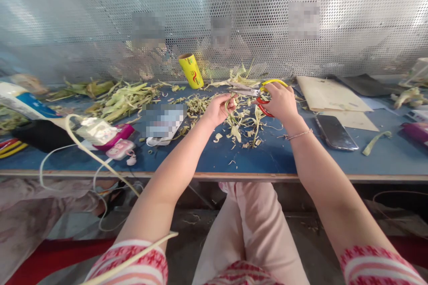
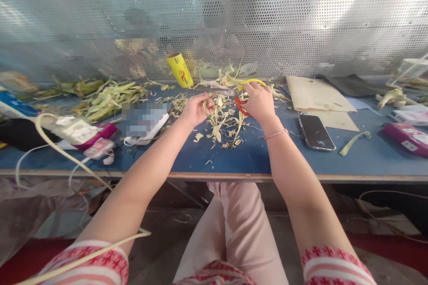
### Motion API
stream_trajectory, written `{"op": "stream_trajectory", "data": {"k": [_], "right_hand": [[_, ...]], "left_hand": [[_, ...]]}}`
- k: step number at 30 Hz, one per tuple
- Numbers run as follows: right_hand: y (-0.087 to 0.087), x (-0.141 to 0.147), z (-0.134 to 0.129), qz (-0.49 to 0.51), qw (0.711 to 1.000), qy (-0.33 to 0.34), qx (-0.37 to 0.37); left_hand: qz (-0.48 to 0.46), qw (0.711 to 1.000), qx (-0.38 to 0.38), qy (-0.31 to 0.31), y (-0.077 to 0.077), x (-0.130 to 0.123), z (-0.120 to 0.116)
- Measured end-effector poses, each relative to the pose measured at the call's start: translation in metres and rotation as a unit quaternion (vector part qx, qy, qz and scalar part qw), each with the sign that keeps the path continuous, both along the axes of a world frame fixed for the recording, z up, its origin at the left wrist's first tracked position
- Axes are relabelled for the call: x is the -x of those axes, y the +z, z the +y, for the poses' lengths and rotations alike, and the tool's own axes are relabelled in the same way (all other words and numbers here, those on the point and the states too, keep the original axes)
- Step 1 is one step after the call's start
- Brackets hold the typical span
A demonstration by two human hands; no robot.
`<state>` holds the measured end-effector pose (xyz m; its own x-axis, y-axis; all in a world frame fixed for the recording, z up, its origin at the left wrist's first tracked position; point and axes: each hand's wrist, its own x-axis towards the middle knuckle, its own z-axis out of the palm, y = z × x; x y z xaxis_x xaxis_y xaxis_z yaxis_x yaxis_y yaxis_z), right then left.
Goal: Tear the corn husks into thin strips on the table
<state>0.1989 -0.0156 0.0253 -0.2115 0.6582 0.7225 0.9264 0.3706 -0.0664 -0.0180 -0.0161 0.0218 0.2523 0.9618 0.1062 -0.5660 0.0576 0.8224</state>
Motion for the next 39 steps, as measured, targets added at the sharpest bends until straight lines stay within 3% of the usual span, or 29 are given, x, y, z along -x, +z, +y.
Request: {"op": "stream_trajectory", "data": {"k": [39], "right_hand": [[0.0092, 0.0009, -0.0063, 0.006, 0.998, 0.022, 0.05]], "left_hand": [[0.011, 1.0, -0.023, 0.017, -0.0003, -0.0008, 0.0001]]}}
